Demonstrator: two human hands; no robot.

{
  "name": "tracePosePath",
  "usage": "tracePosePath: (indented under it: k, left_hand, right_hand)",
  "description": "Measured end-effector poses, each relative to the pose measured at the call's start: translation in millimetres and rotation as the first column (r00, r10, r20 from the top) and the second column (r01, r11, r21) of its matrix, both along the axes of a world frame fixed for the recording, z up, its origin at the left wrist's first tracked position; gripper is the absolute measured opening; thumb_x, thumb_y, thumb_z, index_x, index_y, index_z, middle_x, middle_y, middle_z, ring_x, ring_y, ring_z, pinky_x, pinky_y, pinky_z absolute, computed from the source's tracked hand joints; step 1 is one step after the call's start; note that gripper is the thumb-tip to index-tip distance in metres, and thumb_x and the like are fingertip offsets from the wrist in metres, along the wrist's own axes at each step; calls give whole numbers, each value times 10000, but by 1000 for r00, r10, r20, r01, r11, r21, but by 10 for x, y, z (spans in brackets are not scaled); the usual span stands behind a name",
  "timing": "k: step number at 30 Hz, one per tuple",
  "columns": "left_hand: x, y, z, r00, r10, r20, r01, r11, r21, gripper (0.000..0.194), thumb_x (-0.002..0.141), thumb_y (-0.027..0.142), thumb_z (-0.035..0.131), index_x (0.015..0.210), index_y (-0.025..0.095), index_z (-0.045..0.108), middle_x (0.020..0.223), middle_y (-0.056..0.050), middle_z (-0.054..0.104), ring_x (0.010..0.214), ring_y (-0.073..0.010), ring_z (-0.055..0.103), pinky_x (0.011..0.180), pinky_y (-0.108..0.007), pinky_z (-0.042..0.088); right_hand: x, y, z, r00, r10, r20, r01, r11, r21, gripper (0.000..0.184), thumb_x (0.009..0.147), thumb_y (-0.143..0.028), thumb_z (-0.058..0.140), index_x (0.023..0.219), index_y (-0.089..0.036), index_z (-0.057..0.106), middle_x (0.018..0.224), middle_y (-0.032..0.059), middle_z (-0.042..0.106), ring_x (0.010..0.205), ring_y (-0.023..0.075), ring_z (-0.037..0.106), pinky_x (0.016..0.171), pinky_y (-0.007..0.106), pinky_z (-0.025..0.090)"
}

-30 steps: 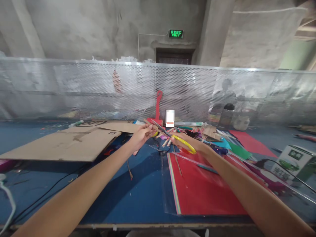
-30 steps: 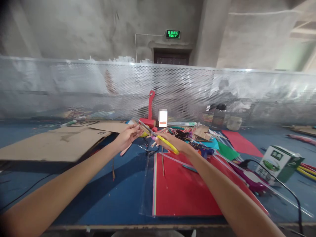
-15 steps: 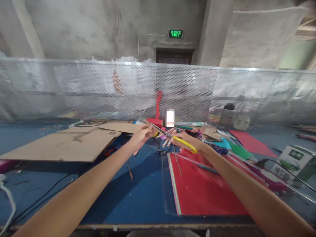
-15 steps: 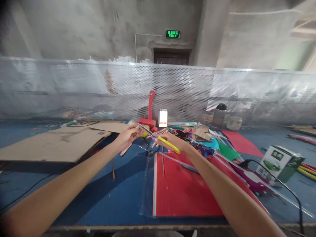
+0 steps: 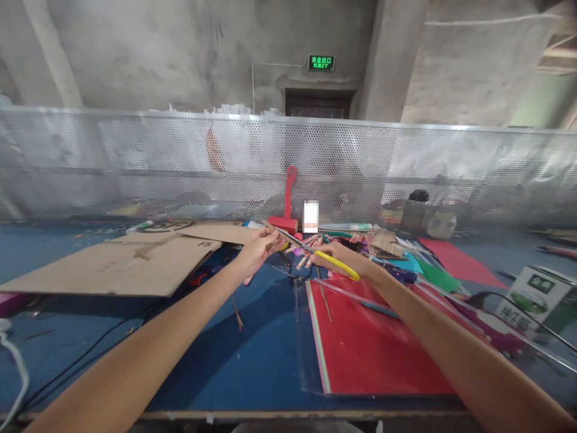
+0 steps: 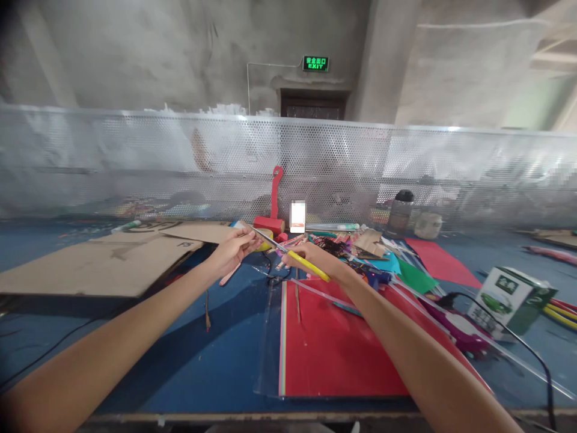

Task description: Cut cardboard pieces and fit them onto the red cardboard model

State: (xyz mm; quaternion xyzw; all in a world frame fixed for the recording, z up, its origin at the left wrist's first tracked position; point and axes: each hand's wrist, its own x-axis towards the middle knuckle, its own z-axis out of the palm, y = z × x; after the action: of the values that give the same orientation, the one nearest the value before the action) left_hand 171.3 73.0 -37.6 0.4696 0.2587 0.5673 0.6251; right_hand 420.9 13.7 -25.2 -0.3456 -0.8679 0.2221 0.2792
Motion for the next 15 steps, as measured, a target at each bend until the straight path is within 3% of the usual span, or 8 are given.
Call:
tracePosePath:
  k: [7,15]
  left_hand:
    - [-14,-8,-1,1000,2,-21,-1,1000,11,133,890,48,671,793,127,626,810,-63,733,785,-131,730,892,-282,598]
    - [-9,-5,15,1000,-3,-5,3,1000,15,107,891,51,663,814,122,642,835,-69,742,791,-129,730,891,-266,587]
  right_hand:
    - [-27,19,-22,999,-42,-16,41,999,-16,508,922,-598,574,641,-184,490,618,-45,330,565,94,277,509,256,186]
    - [-70,-4,-11,998,-62,-25,62,998,3,461,910,-587,586,713,-170,601,647,-37,371,591,97,297,525,244,213]
